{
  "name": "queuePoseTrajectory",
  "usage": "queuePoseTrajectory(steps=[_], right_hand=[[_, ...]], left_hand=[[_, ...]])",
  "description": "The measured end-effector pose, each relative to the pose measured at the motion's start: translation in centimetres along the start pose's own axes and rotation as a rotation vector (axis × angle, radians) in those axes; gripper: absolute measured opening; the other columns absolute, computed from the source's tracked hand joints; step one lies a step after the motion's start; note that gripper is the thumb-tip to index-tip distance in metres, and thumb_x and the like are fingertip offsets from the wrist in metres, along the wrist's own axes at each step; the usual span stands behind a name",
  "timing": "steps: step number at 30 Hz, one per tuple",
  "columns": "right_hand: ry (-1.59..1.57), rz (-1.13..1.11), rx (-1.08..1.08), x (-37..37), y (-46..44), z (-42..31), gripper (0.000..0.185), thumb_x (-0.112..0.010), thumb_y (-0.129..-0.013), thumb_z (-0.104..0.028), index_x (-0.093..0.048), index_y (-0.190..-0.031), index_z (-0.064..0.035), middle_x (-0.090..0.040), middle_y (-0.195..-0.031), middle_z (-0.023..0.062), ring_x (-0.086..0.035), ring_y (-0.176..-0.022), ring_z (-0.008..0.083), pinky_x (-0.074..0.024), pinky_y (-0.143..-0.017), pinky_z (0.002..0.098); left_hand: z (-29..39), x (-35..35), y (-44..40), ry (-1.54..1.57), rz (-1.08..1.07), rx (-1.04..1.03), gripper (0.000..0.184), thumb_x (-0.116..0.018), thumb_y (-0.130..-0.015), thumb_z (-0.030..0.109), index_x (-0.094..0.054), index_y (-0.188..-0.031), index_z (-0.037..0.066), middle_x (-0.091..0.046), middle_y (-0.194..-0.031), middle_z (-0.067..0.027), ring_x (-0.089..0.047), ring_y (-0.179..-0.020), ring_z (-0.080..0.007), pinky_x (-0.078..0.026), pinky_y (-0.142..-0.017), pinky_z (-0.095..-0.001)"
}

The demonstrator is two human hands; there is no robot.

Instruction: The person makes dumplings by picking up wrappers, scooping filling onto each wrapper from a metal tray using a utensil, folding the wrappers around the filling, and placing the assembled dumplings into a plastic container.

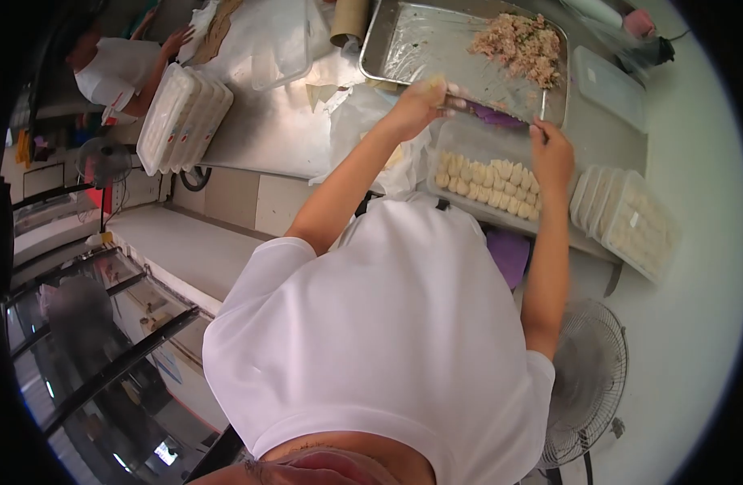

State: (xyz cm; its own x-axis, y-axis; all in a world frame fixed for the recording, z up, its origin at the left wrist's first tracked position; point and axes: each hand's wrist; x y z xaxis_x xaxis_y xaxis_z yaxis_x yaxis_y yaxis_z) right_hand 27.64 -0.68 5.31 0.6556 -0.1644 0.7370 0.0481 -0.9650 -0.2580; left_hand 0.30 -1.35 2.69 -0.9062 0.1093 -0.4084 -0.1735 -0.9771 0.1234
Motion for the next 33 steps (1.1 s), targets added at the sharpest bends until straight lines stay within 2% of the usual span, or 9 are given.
queuePoseTrajectory(steps=[3,6,8,16,23,25,28,30,33], right_hand=[[0.113,-0.128,-0.146,-2.4,2.2,3.7,0.027,-0.063,-0.088,-0.029,-0.071,-0.107,-0.0120,-0.069,-0.088,0.0136,-0.065,-0.077,0.0313,-0.0496,-0.070,0.0360],[0.148,-0.092,-0.164,0.7,3.6,3.4,0.027,-0.063,-0.089,-0.029,-0.070,-0.109,-0.0120,-0.069,-0.089,0.0159,-0.065,-0.077,0.0300,-0.0502,-0.072,0.0335],[0.122,-0.088,-0.261,2.9,4.6,3.8,0.027,-0.064,-0.089,-0.028,-0.070,-0.110,-0.0110,-0.070,-0.089,0.0154,-0.066,-0.077,0.0264,-0.0505,-0.073,0.0318],[-0.252,0.160,-0.373,6.6,11.0,5.0,0.026,-0.064,-0.092,-0.011,-0.066,-0.115,-0.0005,-0.070,-0.094,0.0063,-0.061,-0.083,0.0088,-0.0481,-0.078,0.0229],[-0.481,0.290,-0.527,4.9,16.0,6.1,0.027,-0.064,-0.092,-0.010,-0.065,-0.116,0.0005,-0.068,-0.092,0.0045,-0.059,-0.083,0.0068,-0.0472,-0.077,0.0213],[-0.478,0.210,-0.586,4.9,16.7,6.3,0.029,-0.062,-0.094,-0.015,-0.064,-0.118,0.0013,-0.068,-0.112,0.0103,-0.061,-0.101,0.0131,-0.0456,-0.091,0.0261],[-0.476,0.183,-0.579,5.2,16.9,6.4,0.030,-0.062,-0.094,-0.015,-0.064,-0.118,0.0017,-0.068,-0.112,0.0098,-0.061,-0.100,0.0123,-0.0459,-0.090,0.0253],[-0.484,0.219,-0.545,5.0,16.8,7.0,0.028,-0.063,-0.092,-0.012,-0.065,-0.117,0.0003,-0.067,-0.099,0.0059,-0.057,-0.088,0.0086,-0.0457,-0.082,0.0222],[-0.484,0.252,-0.499,5.2,16.4,7.8,0.027,-0.064,-0.091,-0.009,-0.066,-0.117,-0.0012,-0.066,-0.086,0.0020,-0.054,-0.077,0.0049,-0.0456,-0.073,0.0192]], left_hand=[[-1.0,0.1,-0.5,0.581,0.124,0.046,0.025,-0.052,-0.098,0.033,-0.059,-0.095,0.009,-0.064,-0.094,-0.0073,-0.062,-0.088,-0.0234,-0.050,-0.073,-0.0371],[-4.2,1.2,-0.6,0.771,-0.134,-0.010,0.033,-0.051,-0.098,0.040,-0.059,-0.094,0.008,-0.063,-0.091,-0.0076,-0.061,-0.085,-0.0226,-0.049,-0.072,-0.0349],[-2.5,-1.5,-0.2,0.320,0.140,0.082,0.049,-0.050,-0.095,0.052,-0.057,-0.075,0.007,-0.061,-0.079,-0.0065,-0.060,-0.075,-0.0175,-0.047,-0.060,-0.0309],[-9.6,-5.6,0.0,-0.506,-0.026,0.190,0.055,-0.060,-0.092,0.047,-0.058,-0.060,0.003,-0.061,-0.063,-0.0080,-0.050,-0.050,-0.0126,-0.040,-0.048,-0.0267],[-11.8,-5.2,-1.1,-0.638,-0.253,0.307,0.023,-0.066,-0.086,0.021,-0.064,-0.093,-0.001,-0.062,-0.079,-0.0082,-0.056,-0.067,-0.0127,-0.045,-0.056,-0.0271],[-11.2,-6.1,-0.8,-0.630,-0.267,0.356,0.023,-0.066,-0.084,0.016,-0.063,-0.099,-0.001,-0.062,-0.082,-0.0093,-0.060,-0.072,-0.0146,-0.047,-0.060,-0.0282],[-11.8,-6.7,-0.5,-1.103,-0.251,0.021,0.027,-0.065,-0.081,0.013,-0.062,-0.102,-0.003,-0.065,-0.084,-0.0158,-0.065,-0.077,-0.0258,-0.051,-0.066,-0.0345],[-13.4,-6.8,-0.7,-1.306,-0.124,-0.481,0.031,-0.068,-0.079,0.016,-0.061,-0.104,-0.001,-0.066,-0.086,-0.0197,-0.066,-0.079,-0.0354,-0.052,-0.068,-0.0419],[-12.6,-8.2,-0.5,-1.452,-0.329,-0.163,0.035,-0.071,-0.077,0.023,-0.062,-0.105,0.005,-0.067,-0.087,-0.0176,-0.065,-0.081,-0.0345,-0.051,-0.071,-0.0438]])
Point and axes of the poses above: each hand's wrist, its own y-axis away from the middle knuckle, its own x-axis out of the back of the hand, z = x × y
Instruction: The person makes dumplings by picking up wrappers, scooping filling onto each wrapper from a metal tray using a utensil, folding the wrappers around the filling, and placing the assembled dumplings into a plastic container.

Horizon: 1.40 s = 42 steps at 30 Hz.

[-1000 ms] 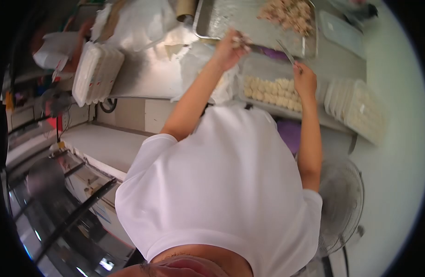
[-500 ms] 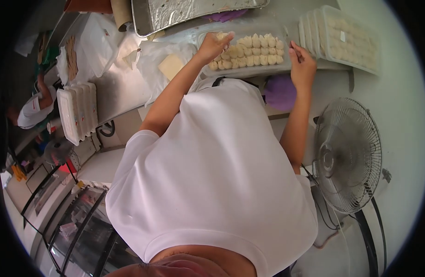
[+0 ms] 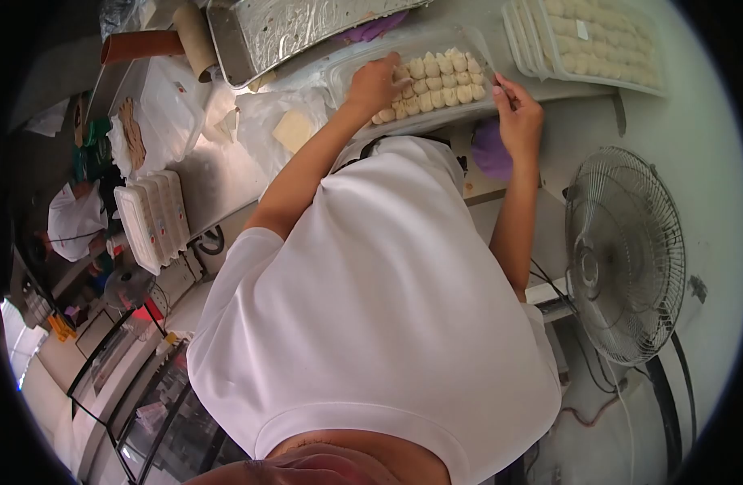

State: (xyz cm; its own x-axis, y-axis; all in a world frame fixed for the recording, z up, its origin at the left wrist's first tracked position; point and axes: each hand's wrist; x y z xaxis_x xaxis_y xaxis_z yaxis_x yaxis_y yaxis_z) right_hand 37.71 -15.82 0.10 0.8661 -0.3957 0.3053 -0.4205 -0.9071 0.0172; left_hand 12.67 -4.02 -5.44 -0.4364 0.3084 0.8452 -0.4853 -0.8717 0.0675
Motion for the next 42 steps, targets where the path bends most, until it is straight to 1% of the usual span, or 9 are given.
queuePoseTrajectory(steps=[12,15,19,22,33,36,38,40,42], right_hand=[[-0.036,-0.063,0.011,-0.6,-1.5,-0.7,0.028,-0.064,-0.092,-0.009,-0.065,-0.119,-0.0004,-0.068,-0.098,0.0045,-0.059,-0.086,0.0071,-0.0479,-0.080,0.0214],[-0.040,-0.057,0.001,-1.0,-1.4,-1.5,0.029,-0.063,-0.092,-0.010,-0.064,-0.119,-0.0002,-0.068,-0.102,0.0061,-0.061,-0.089,0.0085,-0.0486,-0.081,0.0229],[-0.017,-0.038,0.019,-1.8,-1.7,-1.3,0.028,-0.063,-0.092,-0.010,-0.064,-0.119,-0.0001,-0.068,-0.107,0.0084,-0.062,-0.094,0.0107,-0.0488,-0.085,0.0248],[-0.024,-0.102,-0.019,-2.7,-1.9,-2.2,0.029,-0.063,-0.092,-0.008,-0.063,-0.120,0.0004,-0.067,-0.107,0.0080,-0.061,-0.093,0.0101,-0.0479,-0.086,0.0240],[-0.082,-0.290,0.101,-7.2,-2.6,-5.7,0.029,-0.061,-0.093,-0.005,-0.062,-0.120,0.0011,-0.067,-0.101,0.0030,-0.058,-0.088,0.0063,-0.0470,-0.081,0.0216],[0.076,-0.291,0.188,-7.8,-3.1,-6.5,0.030,-0.056,-0.094,-0.006,-0.059,-0.124,-0.0034,-0.066,-0.090,0.0064,-0.060,-0.079,0.0120,-0.0479,-0.075,0.0263],[0.433,-0.280,0.303,-7.8,-3.7,-7.9,0.029,-0.050,-0.095,-0.008,-0.055,-0.124,-0.0075,-0.064,-0.085,0.0135,-0.062,-0.076,0.0264,-0.0480,-0.071,0.0346],[0.531,-0.314,0.336,-7.2,-5.8,-8.0,0.028,-0.050,-0.094,-0.007,-0.053,-0.121,-0.0079,-0.064,-0.087,0.0168,-0.062,-0.080,0.0330,-0.0485,-0.072,0.0386],[0.629,-0.351,0.368,-7.4,-8.2,-9.2,0.028,-0.049,-0.092,-0.005,-0.052,-0.119,-0.0083,-0.064,-0.090,0.0202,-0.062,-0.084,0.0397,-0.0489,-0.073,0.0427]], left_hand=[[-1.1,1.1,0.9,-0.072,0.115,-0.163,0.030,-0.071,-0.076,0.019,-0.064,-0.103,0.008,-0.063,-0.090,-0.0114,-0.062,-0.090,-0.0301,-0.051,-0.076,-0.0403],[-0.7,7.2,4.7,0.074,0.204,-0.065,0.025,-0.065,-0.076,0.010,-0.063,-0.101,0.007,-0.060,-0.093,-0.0130,-0.061,-0.092,-0.0317,-0.050,-0.077,-0.0409],[-9.6,8.4,12.0,-0.045,0.368,0.088,0.021,-0.059,-0.077,0.001,-0.061,-0.098,0.005,-0.060,-0.093,-0.0134,-0.059,-0.089,-0.0358,-0.049,-0.076,-0.0430],[-11.7,7.9,15.0,-0.012,0.224,0.349,0.014,-0.060,-0.079,0.005,-0.061,-0.093,0.003,-0.060,-0.095,-0.0146,-0.059,-0.088,-0.0370,-0.049,-0.077,-0.0432],[-13.1,6.3,15.7,-0.006,0.291,0.261,0.015,-0.067,-0.079,0.013,-0.061,-0.086,0.001,-0.058,-0.088,-0.0154,-0.061,-0.079,-0.0335,-0.050,-0.072,-0.0393],[-14.7,7.3,16.2,0.217,0.396,0.317,0.011,-0.060,-0.085,0.013,-0.061,-0.086,0.002,-0.059,-0.083,-0.0113,-0.062,-0.077,-0.0270,-0.050,-0.071,-0.0368],[-16.5,8.2,16.4,0.377,0.484,0.383,0.012,-0.057,-0.088,0.013,-0.060,-0.087,0.002,-0.059,-0.082,-0.0087,-0.063,-0.077,-0.0232,-0.050,-0.070,-0.0355],[-19.4,8.3,17.3,1.077,0.616,0.615,0.015,-0.049,-0.094,0.017,-0.057,-0.094,0.004,-0.062,-0.090,-0.0050,-0.063,-0.081,-0.0172,-0.050,-0.072,-0.0342],[-20.6,9.1,17.3,1.057,0.678,0.502,0.017,-0.047,-0.095,0.018,-0.056,-0.100,0.004,-0.063,-0.094,-0.0055,-0.063,-0.084,-0.0170,-0.051,-0.075,-0.0339]])
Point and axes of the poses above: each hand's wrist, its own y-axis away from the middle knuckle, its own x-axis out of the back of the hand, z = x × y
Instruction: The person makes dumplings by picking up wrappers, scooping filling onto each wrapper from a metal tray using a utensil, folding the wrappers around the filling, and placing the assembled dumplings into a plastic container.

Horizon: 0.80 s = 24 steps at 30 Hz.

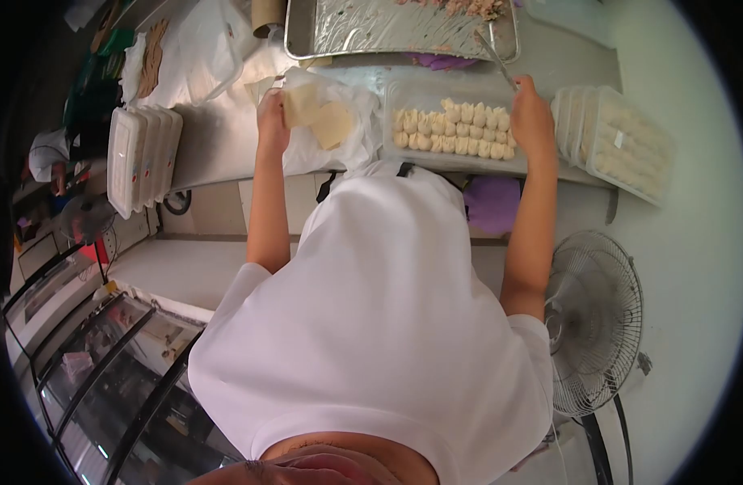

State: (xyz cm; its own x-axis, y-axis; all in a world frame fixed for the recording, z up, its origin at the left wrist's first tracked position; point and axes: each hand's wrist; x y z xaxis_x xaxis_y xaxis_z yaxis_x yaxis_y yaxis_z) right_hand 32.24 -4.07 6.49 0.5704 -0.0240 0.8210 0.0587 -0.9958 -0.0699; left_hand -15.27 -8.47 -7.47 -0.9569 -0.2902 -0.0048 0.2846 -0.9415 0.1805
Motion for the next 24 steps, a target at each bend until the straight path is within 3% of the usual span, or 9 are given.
queuePoseTrajectory(steps=[1,2,6,8,11,14,18,24], right_hand=[[0.236,-0.049,-0.039,1.0,-1.7,-0.9,0.027,-0.048,-0.090,-0.005,-0.053,-0.117,-0.0081,-0.064,-0.092,0.0201,-0.062,-0.085,0.0401,-0.0494,-0.073,0.0446],[0.469,-0.100,-0.081,1.4,-3.1,-1.3,0.026,-0.047,-0.089,-0.005,-0.053,-0.114,-0.0079,-0.065,-0.093,0.0201,-0.063,-0.087,0.0405,-0.0498,-0.073,0.0464],[0.553,0.093,0.131,-0.1,-9.1,1.2,0.026,-0.044,-0.088,-0.007,-0.056,-0.112,-0.0088,-0.066,-0.093,0.0193,-0.064,-0.086,0.0399,-0.0507,-0.074,0.0485],[0.654,0.057,0.159,-1.0,-12.0,1.7,0.023,-0.046,-0.089,-0.011,-0.059,-0.107,-0.0072,-0.067,-0.094,0.0172,-0.066,-0.085,0.0366,-0.0529,-0.072,0.0481],[0.865,-0.069,0.142,-2.2,-15.0,2.2,0.020,-0.049,-0.087,-0.010,-0.062,-0.102,-0.0055,-0.068,-0.094,0.0160,-0.067,-0.086,0.0334,-0.0548,-0.069,0.0471],[0.906,-0.055,0.226,-2.5,-16.2,2.2,0.019,-0.050,-0.086,-0.009,-0.063,-0.100,-0.0049,-0.068,-0.092,0.0159,-0.068,-0.084,0.0314,-0.0561,-0.067,0.0454],[0.910,-0.181,0.236,-2.6,-16.4,1.7,0.018,-0.049,-0.086,-0.008,-0.063,-0.098,-0.0052,-0.068,-0.089,0.0164,-0.069,-0.082,0.0330,-0.0561,-0.066,0.0447],[0.842,-0.384,0.292,-0.3,-15.3,-0.6,0.019,-0.051,-0.084,-0.006,-0.065,-0.098,-0.0066,-0.068,-0.091,0.0191,-0.067,-0.084,0.0356,-0.0546,-0.071,0.0449]], left_hand=[[0.7,-0.1,0.0,0.014,0.005,-0.107,0.021,-0.044,-0.096,0.018,-0.054,-0.106,0.004,-0.063,-0.099,-0.0060,-0.063,-0.088,-0.0168,-0.051,-0.078,-0.0336],[1.2,-0.4,0.1,0.020,0.015,-0.050,0.026,-0.041,-0.098,0.021,-0.053,-0.115,0.005,-0.063,-0.103,-0.0074,-0.062,-0.096,-0.0171,-0.051,-0.085,-0.0341],[1.8,-2.2,0.8,0.403,0.006,0.125,0.028,-0.045,-0.099,0.021,-0.052,-0.121,0.004,-0.063,-0.105,-0.0079,-0.062,-0.100,-0.0185,-0.051,-0.090,-0.0353],[5.8,-4.7,3.0,0.633,0.035,0.351,0.041,-0.058,-0.090,0.005,-0.048,-0.129,0.000,-0.058,-0.118,-0.0114,-0.055,-0.114,-0.0226,-0.047,-0.094,-0.0353],[5.1,-5.5,3.9,0.585,0.086,0.297,0.026,-0.057,-0.094,0.010,-0.052,-0.118,0.004,-0.063,-0.108,-0.0076,-0.062,-0.102,-0.0205,-0.051,-0.093,-0.0364],[4.7,-5.2,4.6,0.562,0.099,0.297,0.042,-0.061,-0.088,0.004,-0.047,-0.128,0.001,-0.058,-0.115,-0.0107,-0.058,-0.107,-0.0215,-0.050,-0.089,-0.0354],[4.1,-5.0,4.7,0.508,0.119,0.312,0.036,-0.059,-0.090,0.005,-0.050,-0.124,0.002,-0.059,-0.112,-0.0100,-0.059,-0.103,-0.0216,-0.050,-0.088,-0.0359],[3.8,-5.6,2.7,0.715,0.166,0.355,0.033,-0.054,-0.092,0.010,-0.051,-0.124,0.001,-0.060,-0.112,-0.0117,-0.060,-0.104,-0.0245,-0.050,-0.090,-0.0386]])
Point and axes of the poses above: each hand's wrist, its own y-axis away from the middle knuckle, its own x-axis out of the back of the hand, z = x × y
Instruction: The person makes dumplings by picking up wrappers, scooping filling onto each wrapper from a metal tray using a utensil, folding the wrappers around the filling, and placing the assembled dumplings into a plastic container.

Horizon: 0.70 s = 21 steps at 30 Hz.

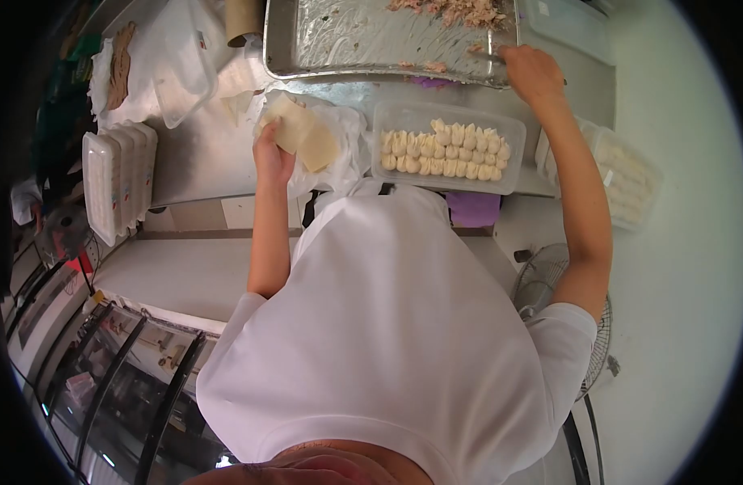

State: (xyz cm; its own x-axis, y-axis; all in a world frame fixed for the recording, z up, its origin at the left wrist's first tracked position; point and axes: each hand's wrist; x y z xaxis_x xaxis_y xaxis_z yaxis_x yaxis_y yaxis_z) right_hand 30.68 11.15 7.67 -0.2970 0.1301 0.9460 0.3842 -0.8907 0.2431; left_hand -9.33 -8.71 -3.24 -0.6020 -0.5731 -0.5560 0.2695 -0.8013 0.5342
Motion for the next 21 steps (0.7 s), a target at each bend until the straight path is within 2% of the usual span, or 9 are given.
queuePoseTrajectory(steps=[2,6,9,11,12,14,18,20,21], right_hand=[[-0.196,-0.067,0.081,0.2,0.3,-0.3,0.020,-0.052,-0.084,-0.008,-0.067,-0.097,-0.0095,-0.068,-0.094,0.0176,-0.065,-0.088,0.0352,-0.0528,-0.075,0.0458],[-0.334,-0.098,0.046,0.0,-0.5,-1.5,0.019,-0.052,-0.086,-0.011,-0.068,-0.097,-0.0107,-0.068,-0.094,0.0150,-0.064,-0.090,0.0346,-0.0516,-0.077,0.0465],[-0.419,-0.028,0.152,-0.7,-1.4,-2.0,0.020,-0.052,-0.087,-0.013,-0.068,-0.099,-0.0114,-0.068,-0.094,0.0133,-0.064,-0.089,0.0353,-0.0513,-0.076,0.0462],[-0.523,-0.012,0.160,-1.7,-2.0,-2.3,0.020,-0.054,-0.086,-0.010,-0.068,-0.100,-0.0083,-0.068,-0.087,0.0140,-0.065,-0.081,0.0289,-0.0508,-0.070,0.0406],[-0.527,-0.008,0.169,-1.9,-2.2,-2.3,0.020,-0.054,-0.086,-0.010,-0.068,-0.100,-0.0083,-0.068,-0.087,0.0140,-0.065,-0.081,0.0289,-0.0508,-0.070,0.0406],[-0.922,-0.219,0.179,-2.1,-2.6,-2.2,0.019,-0.053,-0.089,-0.007,-0.067,-0.100,-0.0037,-0.064,-0.077,0.0103,-0.060,-0.071,0.0175,-0.0472,-0.064,0.0326],[-1.267,-0.129,0.229,-1.2,0.0,-4.5,0.019,-0.052,-0.092,-0.006,-0.067,-0.101,-0.0006,-0.058,-0.073,0.0052,-0.052,-0.068,0.0097,-0.0429,-0.062,0.0270],[-1.517,-0.085,-0.057,0.1,2.0,-7.4,0.019,-0.052,-0.094,-0.005,-0.068,-0.103,-0.0025,-0.056,-0.078,0.0019,-0.050,-0.070,0.0084,-0.0425,-0.063,0.0262],[-1.516,-0.091,-0.039,0.1,3.0,-8.8,0.019,-0.052,-0.094,-0.005,-0.068,-0.103,-0.0025,-0.056,-0.078,0.0019,-0.050,-0.070,0.0084,-0.0425,-0.063,0.0262]], left_hand=[[0.4,-1.9,-0.2,-0.004,0.039,0.021,0.046,-0.036,-0.096,0.014,-0.037,-0.135,-0.010,-0.049,-0.135,-0.0233,-0.048,-0.126,-0.0335,-0.036,-0.110,-0.0438],[0.1,-3.8,-0.9,0.110,0.025,0.070,0.045,-0.033,-0.097,0.015,-0.039,-0.135,-0.009,-0.050,-0.134,-0.0226,-0.047,-0.127,-0.0340,-0.036,-0.110,-0.0437],[-0.6,-5.3,-1.3,0.161,0.070,0.081,0.045,-0.035,-0.096,0.015,-0.040,-0.134,-0.008,-0.051,-0.133,-0.0216,-0.048,-0.127,-0.0332,-0.036,-0.110,-0.0430],[-0.9,-5.9,-1.1,0.131,-0.054,0.056,0.045,-0.037,-0.095,0.017,-0.042,-0.133,-0.008,-0.052,-0.132,-0.0206,-0.049,-0.126,-0.0317,-0.036,-0.109,-0.0418],[-1.7,-5.7,-1.7,0.125,-0.016,0.065,0.045,-0.039,-0.094,0.017,-0.043,-0.131,-0.008,-0.053,-0.130,-0.0196,-0.051,-0.123,-0.0308,-0.038,-0.108,-0.0408],[-2.2,-6.7,-1.8,0.090,0.007,0.059,0.044,-0.039,-0.094,0.017,-0.044,-0.131,-0.007,-0.053,-0.130,-0.0193,-0.052,-0.122,-0.0308,-0.039,-0.107,-0.0406],[-3.1,-9.4,-1.7,0.152,0.016,-0.001,0.041,-0.039,-0.095,0.018,-0.046,-0.129,-0.004,-0.056,-0.126,-0.0175,-0.055,-0.117,-0.0303,-0.042,-0.104,-0.0418],[-3.3,-10.8,-1.6,0.205,-0.066,-0.052,0.039,-0.036,-0.098,0.023,-0.046,-0.128,-0.001,-0.056,-0.124,-0.0164,-0.055,-0.116,-0.0308,-0.042,-0.104,-0.0436],[-3.0,-12.5,-1.1,0.222,-0.029,-0.023,0.038,-0.035,-0.099,0.024,-0.047,-0.125,0.000,-0.057,-0.122,-0.0157,-0.056,-0.114,-0.0299,-0.044,-0.102,-0.0432]])
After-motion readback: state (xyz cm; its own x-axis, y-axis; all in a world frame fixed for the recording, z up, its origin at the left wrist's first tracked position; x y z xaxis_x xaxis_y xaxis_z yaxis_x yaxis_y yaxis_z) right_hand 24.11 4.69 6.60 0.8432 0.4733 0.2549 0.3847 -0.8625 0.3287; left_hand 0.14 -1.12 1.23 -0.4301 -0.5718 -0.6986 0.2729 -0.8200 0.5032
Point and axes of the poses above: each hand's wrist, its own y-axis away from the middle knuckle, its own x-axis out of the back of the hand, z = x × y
